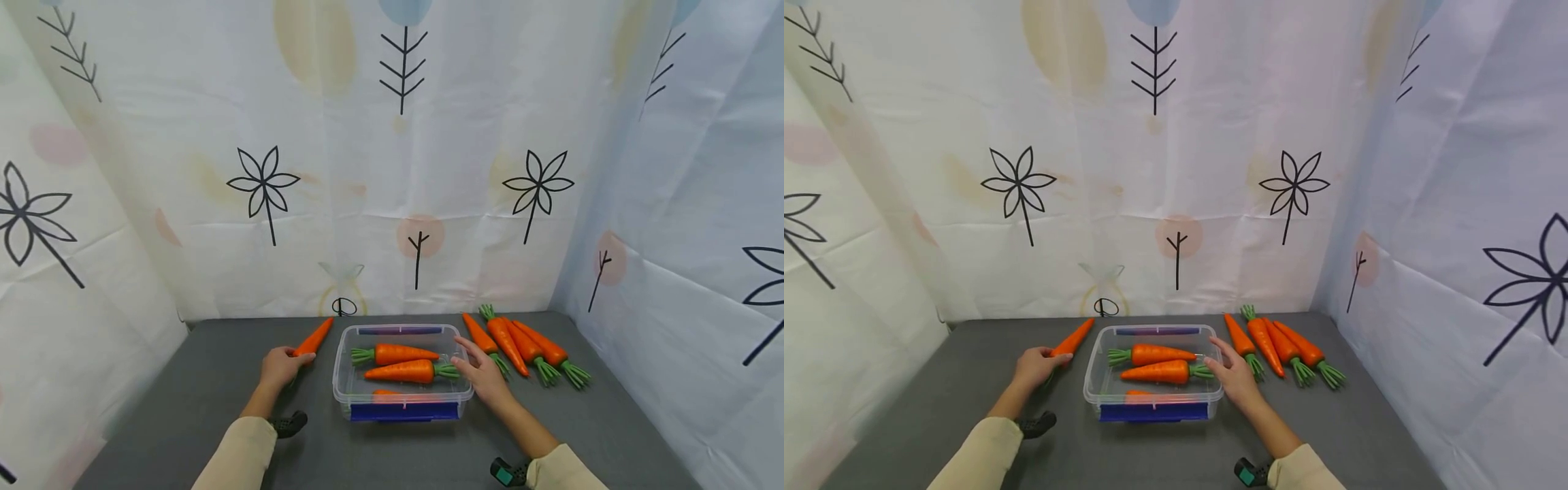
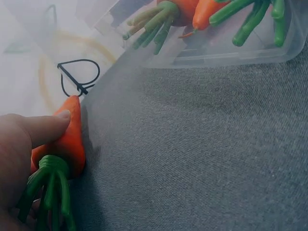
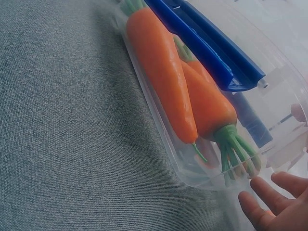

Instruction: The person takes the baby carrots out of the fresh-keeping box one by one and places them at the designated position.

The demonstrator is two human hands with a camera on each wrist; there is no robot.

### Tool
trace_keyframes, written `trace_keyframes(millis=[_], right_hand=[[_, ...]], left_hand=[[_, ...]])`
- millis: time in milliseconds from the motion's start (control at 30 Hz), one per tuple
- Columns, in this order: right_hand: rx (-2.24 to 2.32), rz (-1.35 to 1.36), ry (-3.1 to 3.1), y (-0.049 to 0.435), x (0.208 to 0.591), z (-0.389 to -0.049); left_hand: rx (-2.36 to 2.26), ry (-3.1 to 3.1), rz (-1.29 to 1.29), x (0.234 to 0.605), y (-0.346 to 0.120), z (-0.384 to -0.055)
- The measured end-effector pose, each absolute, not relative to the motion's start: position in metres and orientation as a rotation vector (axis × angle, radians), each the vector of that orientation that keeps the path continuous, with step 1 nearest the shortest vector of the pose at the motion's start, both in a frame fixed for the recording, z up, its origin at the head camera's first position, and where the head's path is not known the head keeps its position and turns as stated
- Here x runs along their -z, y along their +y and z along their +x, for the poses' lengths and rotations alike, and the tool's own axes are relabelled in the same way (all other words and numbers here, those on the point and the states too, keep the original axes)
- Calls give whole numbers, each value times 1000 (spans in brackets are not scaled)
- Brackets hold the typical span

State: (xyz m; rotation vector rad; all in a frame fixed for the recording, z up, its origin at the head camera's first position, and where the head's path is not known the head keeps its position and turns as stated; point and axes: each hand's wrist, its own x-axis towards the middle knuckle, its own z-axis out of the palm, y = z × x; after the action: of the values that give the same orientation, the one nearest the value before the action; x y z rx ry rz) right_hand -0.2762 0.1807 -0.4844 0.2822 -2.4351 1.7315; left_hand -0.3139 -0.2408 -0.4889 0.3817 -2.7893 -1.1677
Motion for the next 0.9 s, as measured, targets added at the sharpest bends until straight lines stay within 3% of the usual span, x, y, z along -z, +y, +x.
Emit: trace_keyframes(millis=[600,900], right_hand=[[-1730,268,-2427,180,486,-277],[-1709,280,-2434,180,486,-278]], left_hand=[[1008,-2877,332,471,-247,-311],[1036,-2800,107,452,-233,-318]])
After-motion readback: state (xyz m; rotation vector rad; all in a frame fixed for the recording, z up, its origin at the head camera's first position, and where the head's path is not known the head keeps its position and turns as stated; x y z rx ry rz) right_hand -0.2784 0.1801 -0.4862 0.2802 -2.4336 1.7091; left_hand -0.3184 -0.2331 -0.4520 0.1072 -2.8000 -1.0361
